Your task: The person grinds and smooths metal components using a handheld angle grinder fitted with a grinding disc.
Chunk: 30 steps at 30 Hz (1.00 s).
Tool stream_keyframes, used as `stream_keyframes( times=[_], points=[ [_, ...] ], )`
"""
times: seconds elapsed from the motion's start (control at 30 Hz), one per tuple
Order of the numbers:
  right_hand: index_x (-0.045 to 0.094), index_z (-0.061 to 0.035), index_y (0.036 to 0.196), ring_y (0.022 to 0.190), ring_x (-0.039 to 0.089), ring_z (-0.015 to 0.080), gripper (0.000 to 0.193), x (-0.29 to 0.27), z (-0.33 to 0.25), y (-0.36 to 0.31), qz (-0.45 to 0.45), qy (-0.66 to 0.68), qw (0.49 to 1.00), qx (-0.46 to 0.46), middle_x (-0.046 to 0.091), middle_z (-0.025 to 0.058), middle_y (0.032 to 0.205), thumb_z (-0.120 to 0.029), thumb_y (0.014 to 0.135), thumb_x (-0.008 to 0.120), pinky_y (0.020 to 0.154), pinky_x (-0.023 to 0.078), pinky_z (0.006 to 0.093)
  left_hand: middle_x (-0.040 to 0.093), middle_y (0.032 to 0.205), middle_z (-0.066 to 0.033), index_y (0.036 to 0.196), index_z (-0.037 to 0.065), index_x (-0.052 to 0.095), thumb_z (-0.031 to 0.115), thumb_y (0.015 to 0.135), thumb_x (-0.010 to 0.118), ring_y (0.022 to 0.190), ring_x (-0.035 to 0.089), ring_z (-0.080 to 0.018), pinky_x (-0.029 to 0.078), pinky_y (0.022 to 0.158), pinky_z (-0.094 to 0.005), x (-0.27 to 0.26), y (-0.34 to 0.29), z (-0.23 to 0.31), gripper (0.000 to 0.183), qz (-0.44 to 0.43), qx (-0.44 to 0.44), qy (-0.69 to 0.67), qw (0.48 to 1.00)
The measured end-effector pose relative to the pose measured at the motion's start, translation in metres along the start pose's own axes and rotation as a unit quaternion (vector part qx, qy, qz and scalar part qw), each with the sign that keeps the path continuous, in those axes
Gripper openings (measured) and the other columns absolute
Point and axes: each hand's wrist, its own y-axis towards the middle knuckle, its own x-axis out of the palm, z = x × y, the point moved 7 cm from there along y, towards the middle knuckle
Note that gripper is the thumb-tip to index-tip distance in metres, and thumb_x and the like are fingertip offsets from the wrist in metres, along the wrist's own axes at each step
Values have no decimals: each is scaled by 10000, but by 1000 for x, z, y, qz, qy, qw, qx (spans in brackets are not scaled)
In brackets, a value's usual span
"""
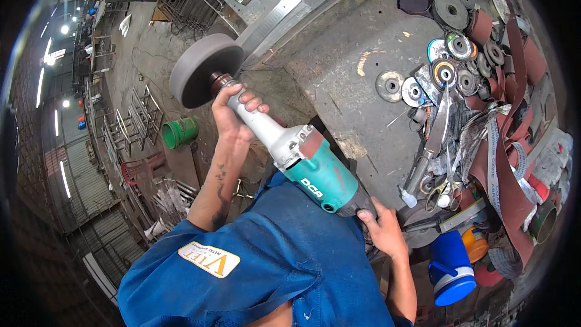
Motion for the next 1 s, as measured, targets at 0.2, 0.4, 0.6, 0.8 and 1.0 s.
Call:
stream_keyframes(
  times=[0.2, 0.4, 0.6, 0.8, 1.0],
  points=[
    [447, 51, 1415, 510, 525, 106, 606, -30, 12, -6, 27, 117, 991, 62, 555, 31, 661, -330, 975, 615, 459, 433, 267, 465, 595, 3, 863, 109, 524, 155, 757, 667, 504, 485, -166, 458, 568, -397, 48, 24, -21, 184, -14, -11, 10, 1000],
    [547, 9, 1272, 480, 499, 82, 542, -102, -18, 3, 92, 121, 988, -31, 563, 25, 672, -467, 1024, 473, 440, 405, 239, 490, 625, -10, 862, 117, 493, 174, 736, 687, 503, 498, -178, 469, 546, -415, 152, 68, -68, 238, -97, -51, 1, 994],
    [525, -2, 1325, 520, 516, 83, 532, -75, -5, -8, 114, 96, 988, 29, 564, 19, 694, -427, 1005, 534, 457, 417, 239, 479, 624, -2, 887, 118, 504, 165, 743, 680, 521, 498, -171, 468, 557, -418, 107, 51, -51, 233, -81, -36, -15, 996],
    [434, 128, 1389, 503, 530, 119, 653, 6, 7, -11, 15, 41, 996, 74, 573, 51, 627, -296, 946, 659, 489, 458, 288, 423, 609, 27, 885, 98, 535, 176, 778, 653, 527, 442, -134, 437, 595, -379, 7, 5, -7, 177, -31, -14, -8, 999],
    [442, 131, 1382, 497, 526, 118, 690, 5, 8, -10, 30, 66, 996, 59, 558, 40, 626, -362, 947, 649, 478, 448, 287, 427, 602, 22, 876, 96, 534, 161, 775, 653, 526, 438, -142, 435, 590, -380, 13, 9, -9, 169, -28, -14, -3, 999]
  ],
)
